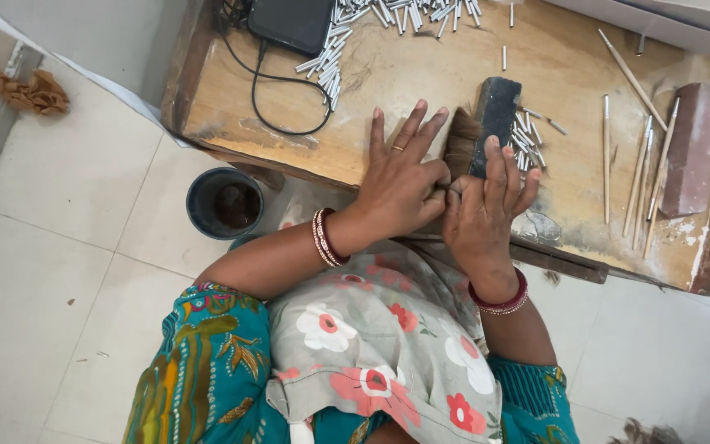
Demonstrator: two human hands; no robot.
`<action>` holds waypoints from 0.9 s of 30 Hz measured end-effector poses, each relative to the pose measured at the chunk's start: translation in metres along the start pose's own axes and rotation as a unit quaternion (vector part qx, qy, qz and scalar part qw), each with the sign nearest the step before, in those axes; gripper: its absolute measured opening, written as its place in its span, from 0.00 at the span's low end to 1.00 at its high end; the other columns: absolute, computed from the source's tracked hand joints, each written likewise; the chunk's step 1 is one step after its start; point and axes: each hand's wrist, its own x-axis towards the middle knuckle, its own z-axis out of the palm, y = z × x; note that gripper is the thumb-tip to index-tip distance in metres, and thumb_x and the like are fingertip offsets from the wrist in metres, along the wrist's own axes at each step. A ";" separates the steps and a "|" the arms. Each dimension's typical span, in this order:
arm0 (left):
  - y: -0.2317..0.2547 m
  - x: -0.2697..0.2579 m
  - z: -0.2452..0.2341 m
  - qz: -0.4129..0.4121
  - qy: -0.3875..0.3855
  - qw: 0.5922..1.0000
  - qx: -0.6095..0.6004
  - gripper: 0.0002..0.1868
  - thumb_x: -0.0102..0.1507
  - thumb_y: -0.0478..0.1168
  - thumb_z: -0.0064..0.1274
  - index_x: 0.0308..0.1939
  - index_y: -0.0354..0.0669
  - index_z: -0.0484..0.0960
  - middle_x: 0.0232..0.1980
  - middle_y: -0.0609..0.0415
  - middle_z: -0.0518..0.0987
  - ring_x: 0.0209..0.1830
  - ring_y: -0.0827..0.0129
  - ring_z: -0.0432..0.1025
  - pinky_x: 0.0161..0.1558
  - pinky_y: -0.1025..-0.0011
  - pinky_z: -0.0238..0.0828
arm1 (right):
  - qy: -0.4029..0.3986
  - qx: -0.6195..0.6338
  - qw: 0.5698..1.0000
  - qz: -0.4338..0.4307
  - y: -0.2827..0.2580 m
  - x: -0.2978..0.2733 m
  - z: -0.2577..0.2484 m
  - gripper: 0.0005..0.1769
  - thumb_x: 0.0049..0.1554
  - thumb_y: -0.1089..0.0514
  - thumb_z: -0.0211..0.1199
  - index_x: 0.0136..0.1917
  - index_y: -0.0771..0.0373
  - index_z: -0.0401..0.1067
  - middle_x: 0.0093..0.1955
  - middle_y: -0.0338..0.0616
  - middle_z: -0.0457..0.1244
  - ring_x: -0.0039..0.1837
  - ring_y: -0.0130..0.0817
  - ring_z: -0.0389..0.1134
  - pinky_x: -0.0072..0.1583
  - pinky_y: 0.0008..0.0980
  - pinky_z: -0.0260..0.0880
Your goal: The person is cleaning or brushing small metal pins using a stiff-bristled brush mounted on a wooden block at a workbench.
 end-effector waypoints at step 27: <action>0.057 -0.018 -0.006 0.085 0.047 0.948 -0.304 0.08 0.74 0.38 0.45 0.42 0.39 0.73 0.34 0.43 0.73 0.34 0.46 0.73 0.35 0.57 0.67 | 0.275 0.390 0.876 0.068 -0.012 -0.020 -0.011 0.11 0.66 0.58 0.66 0.47 0.67 0.69 0.49 0.48 0.66 0.45 0.36 0.66 0.48 0.29 0.66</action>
